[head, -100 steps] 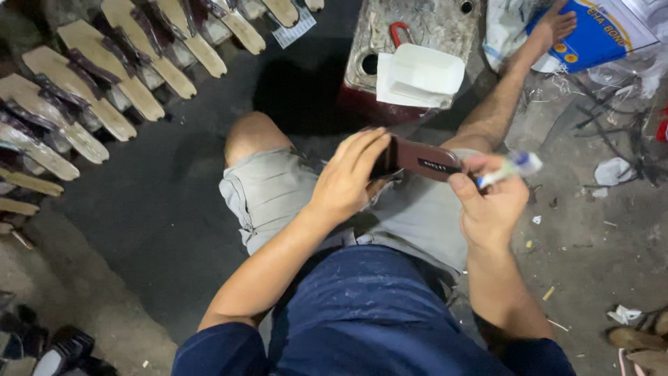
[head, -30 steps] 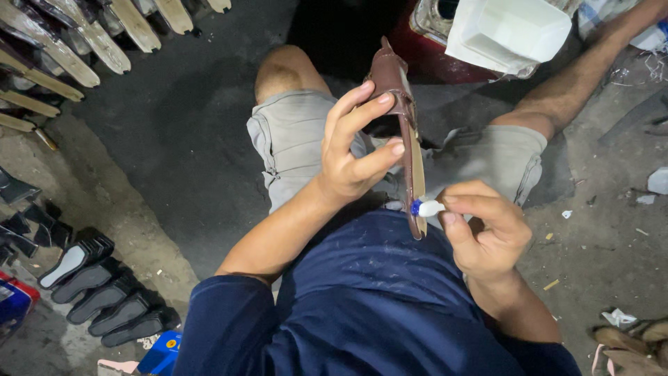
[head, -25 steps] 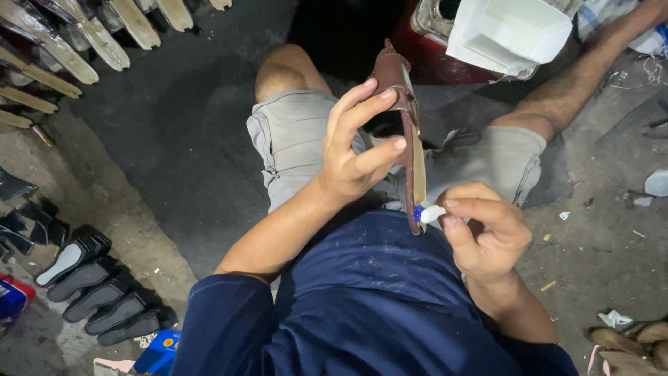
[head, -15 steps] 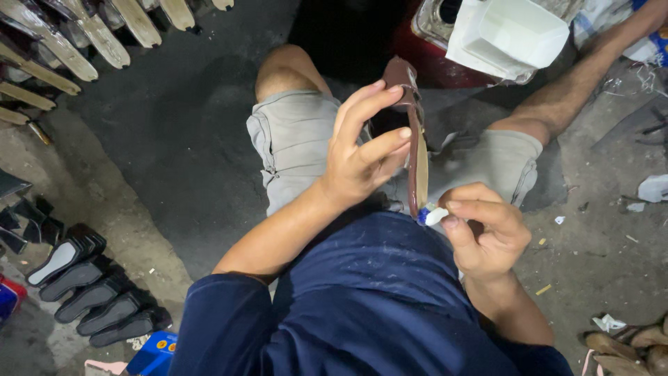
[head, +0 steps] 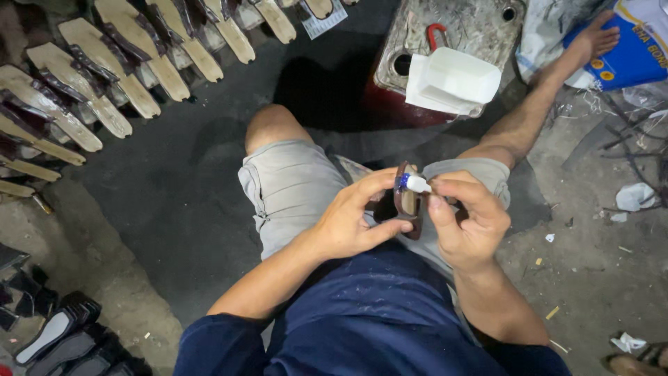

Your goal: The person sits on the floor and uses a toothbrush to scrub the brown upper part of a slipper. They repeatedly pick up a slipper from a nearby pile, clean it, and place it back down.

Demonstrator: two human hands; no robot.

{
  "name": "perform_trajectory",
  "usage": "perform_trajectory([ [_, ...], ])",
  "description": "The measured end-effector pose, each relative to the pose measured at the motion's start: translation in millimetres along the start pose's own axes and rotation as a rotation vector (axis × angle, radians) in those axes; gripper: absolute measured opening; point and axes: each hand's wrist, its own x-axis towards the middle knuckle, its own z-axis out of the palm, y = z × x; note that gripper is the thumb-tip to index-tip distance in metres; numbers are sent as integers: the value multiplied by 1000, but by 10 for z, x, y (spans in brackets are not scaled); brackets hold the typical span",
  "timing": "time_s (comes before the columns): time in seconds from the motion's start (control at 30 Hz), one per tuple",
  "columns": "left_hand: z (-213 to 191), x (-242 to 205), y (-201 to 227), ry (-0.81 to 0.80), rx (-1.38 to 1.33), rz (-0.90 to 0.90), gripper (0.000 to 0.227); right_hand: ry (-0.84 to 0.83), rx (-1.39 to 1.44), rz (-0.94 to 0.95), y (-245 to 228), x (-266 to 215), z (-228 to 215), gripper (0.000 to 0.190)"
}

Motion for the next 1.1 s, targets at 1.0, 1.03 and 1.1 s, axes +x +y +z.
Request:
perform_trajectory([
  [1.0, -270, 73, 529, -215, -304, -204, 86, -127, -138, -128, -61, 284, -298, 17],
  [1.03, -274, 75, 536, -214, -338, -203, 85, -128, -141, -121, -61, 278, -304, 17],
  [1.1, -285, 83, 546, -222, -418, -237, 84, -131, -146, -106, -60, 262, -316, 18],
])
